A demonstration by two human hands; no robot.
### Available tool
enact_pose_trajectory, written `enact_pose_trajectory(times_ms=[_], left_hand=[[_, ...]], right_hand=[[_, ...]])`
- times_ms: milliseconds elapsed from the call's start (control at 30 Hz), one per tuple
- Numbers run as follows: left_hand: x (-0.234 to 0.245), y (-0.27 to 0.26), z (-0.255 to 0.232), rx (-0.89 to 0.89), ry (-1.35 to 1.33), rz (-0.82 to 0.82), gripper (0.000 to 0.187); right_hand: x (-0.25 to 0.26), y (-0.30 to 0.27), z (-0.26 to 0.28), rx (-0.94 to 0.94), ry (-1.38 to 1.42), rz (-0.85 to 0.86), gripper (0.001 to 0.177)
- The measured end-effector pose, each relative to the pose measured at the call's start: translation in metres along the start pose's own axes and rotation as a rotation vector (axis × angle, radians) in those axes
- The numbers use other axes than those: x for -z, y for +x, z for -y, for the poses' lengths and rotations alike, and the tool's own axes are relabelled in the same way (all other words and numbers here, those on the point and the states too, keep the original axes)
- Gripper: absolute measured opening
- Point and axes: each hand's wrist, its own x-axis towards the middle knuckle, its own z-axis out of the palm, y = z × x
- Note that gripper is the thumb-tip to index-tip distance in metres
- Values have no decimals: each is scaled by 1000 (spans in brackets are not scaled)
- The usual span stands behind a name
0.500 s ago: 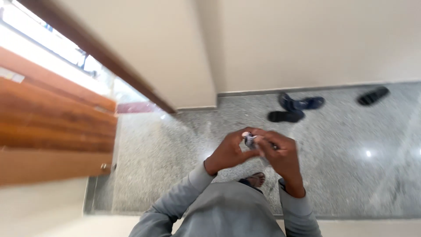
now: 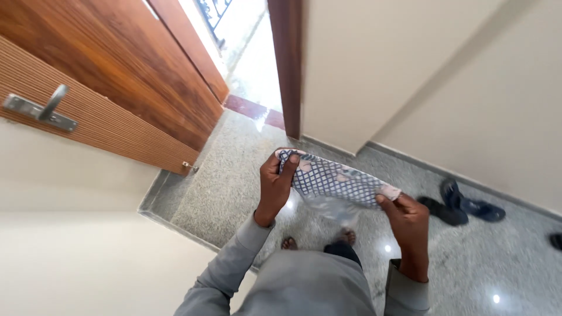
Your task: Wiping a wooden door and its edges with a cloth.
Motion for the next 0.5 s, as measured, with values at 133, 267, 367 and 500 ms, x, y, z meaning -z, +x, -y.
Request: enact_pose_trajectory(times_ms=[133, 267, 367, 500], left_hand=[[26, 46, -29, -55, 24, -9, 20], [44, 95, -36, -120, 340, -6, 21], [50, 142, -39, -195, 577, -23, 19], [53, 191, -43, -41, 985, -80, 17]], right_hand=[[-33, 42, -6, 55, -53, 12, 25], [-65, 95, -9, 125, -25, -61, 14], [-92, 145, -26, 134, -177, -91, 14], [-115, 205, -40, -72, -80, -17, 12]])
